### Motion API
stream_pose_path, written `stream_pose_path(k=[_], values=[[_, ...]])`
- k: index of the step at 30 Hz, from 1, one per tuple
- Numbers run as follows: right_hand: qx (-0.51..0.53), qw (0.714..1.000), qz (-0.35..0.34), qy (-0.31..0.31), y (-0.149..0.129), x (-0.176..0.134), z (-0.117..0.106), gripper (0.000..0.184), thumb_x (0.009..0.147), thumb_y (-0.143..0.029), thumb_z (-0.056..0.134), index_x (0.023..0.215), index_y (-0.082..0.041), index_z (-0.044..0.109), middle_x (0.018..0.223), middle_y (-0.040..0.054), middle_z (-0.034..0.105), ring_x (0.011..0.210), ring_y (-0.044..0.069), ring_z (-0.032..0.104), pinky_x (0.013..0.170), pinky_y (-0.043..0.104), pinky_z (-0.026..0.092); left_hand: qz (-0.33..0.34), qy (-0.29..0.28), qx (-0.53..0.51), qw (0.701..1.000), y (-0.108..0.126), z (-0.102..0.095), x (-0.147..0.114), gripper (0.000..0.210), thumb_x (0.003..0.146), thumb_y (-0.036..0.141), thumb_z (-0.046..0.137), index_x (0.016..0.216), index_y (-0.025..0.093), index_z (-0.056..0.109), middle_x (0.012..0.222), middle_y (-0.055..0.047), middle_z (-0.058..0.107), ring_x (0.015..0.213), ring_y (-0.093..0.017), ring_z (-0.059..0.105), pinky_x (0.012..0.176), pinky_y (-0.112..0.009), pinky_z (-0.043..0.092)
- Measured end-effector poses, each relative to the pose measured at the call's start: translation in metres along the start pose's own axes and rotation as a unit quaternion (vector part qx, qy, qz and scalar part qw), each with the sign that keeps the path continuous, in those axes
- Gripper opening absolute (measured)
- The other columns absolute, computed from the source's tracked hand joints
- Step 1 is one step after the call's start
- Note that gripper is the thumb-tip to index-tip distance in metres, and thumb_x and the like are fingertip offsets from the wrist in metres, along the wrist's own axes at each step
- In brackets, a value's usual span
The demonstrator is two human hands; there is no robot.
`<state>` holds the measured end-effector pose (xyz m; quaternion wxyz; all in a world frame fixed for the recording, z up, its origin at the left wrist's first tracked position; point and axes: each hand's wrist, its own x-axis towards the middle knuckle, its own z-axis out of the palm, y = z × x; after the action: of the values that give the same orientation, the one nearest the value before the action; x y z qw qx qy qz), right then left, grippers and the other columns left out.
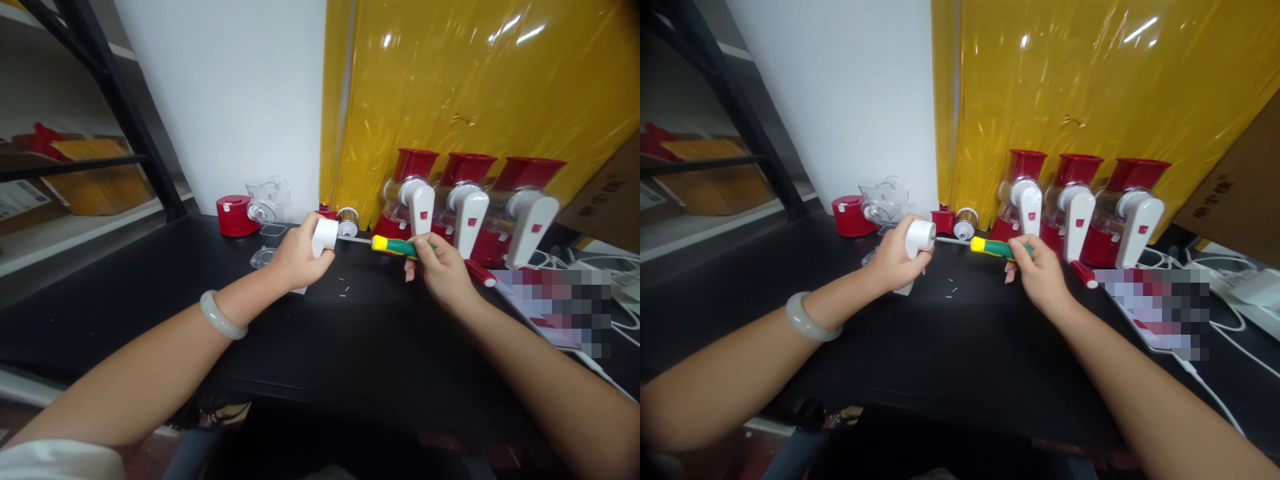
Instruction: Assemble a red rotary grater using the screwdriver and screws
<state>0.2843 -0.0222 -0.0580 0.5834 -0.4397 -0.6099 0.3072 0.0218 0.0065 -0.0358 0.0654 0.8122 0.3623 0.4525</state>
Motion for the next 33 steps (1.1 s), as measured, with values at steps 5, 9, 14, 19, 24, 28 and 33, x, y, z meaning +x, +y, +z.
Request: stream_pose_path(k=[5,9,14,19,24,28,33], values=[[-0.003,1.000,0.015,0.014,-0.001,-0.003,0.000,0.045,0.084,-0.065,0.052,0.079,-0.020,0.053,0.046,-0.0046,0.052,0.035,0.011,0.049,0.039,0.024,0.040,0.028,0.012,0.009,0.999,0.001,-0.001,-0.002,0.033,0.071,0.016,0.059,0.102,0.020,0.049,0.073,0.000,0.060,0.061,-0.019,0.058,0.057,-0.028,0.041],[0.024,0.999,0.037,0.018,0.003,-0.003,0.005,0.050,0.087,-0.069,0.041,0.081,-0.021,0.054,0.047,-0.0029,0.051,0.034,0.012,0.049,0.038,0.027,0.043,0.026,0.005,0.011,1.000,0.006,-0.004,-0.002,0.036,0.071,0.017,0.060,0.105,0.020,0.049,0.075,0.000,0.060,0.063,-0.019,0.058,0.058,-0.028,0.041],[0.121,0.992,0.019,0.008,0.005,0.000,0.012,0.032,0.086,-0.057,0.050,0.091,-0.026,0.048,0.070,-0.0029,0.059,0.055,0.015,0.063,0.059,0.036,0.057,-0.037,-0.013,-0.022,0.999,0.007,-0.002,0.000,0.031,0.071,0.015,0.061,0.100,0.020,0.050,0.074,-0.001,0.061,0.062,-0.020,0.061,0.057,-0.027,0.043],[0.101,0.994,-0.027,-0.027,0.008,-0.001,0.007,0.023,0.082,-0.036,0.061,0.100,-0.028,0.047,0.093,-0.0026,0.059,0.070,0.014,0.066,0.079,0.040,0.057,-0.157,-0.036,-0.192,0.968,0.002,0.005,0.002,0.024,0.075,0.017,0.057,0.096,0.020,0.047,0.060,0.004,0.057,0.042,-0.016,0.057,0.043,-0.025,0.045],[0.024,0.998,-0.049,-0.037,0.008,-0.008,0.005,0.026,0.088,-0.042,0.058,0.107,-0.025,0.049,0.088,0.0007,0.064,0.079,0.017,0.067,0.087,0.041,0.054,-0.190,-0.045,-0.279,0.940,-0.003,0.006,0.005,0.021,0.074,0.023,0.058,0.090,0.019,0.045,0.056,0.006,0.053,0.038,-0.015,0.054,0.038,-0.026,0.046],[-0.003,0.998,-0.064,-0.026,0.003,-0.009,0.009,0.032,0.088,-0.045,0.058,0.112,-0.024,0.050,0.092,0.0038,0.067,0.085,0.020,0.069,0.087,0.042,0.055,-0.210,-0.050,-0.308,0.926,-0.004,0.007,0.007,0.020,0.072,0.023,0.059,0.086,0.019,0.044,0.055,0.006,0.053,0.037,-0.013,0.052,0.037,-0.025,0.045],[-0.009,0.997,-0.081,-0.008,-0.004,-0.006,0.009,0.031,0.086,-0.043,0.063,0.109,-0.025,0.055,0.097,0.0051,0.068,0.088,0.021,0.070,0.084,0.039,0.057,-0.209,-0.063,-0.318,0.923,-0.002,0.007,0.007,0.018,0.071,0.023,0.058,0.082,0.019,0.044,0.053,0.006,0.052,0.037,-0.013,0.052,0.036,-0.024,0.044]])
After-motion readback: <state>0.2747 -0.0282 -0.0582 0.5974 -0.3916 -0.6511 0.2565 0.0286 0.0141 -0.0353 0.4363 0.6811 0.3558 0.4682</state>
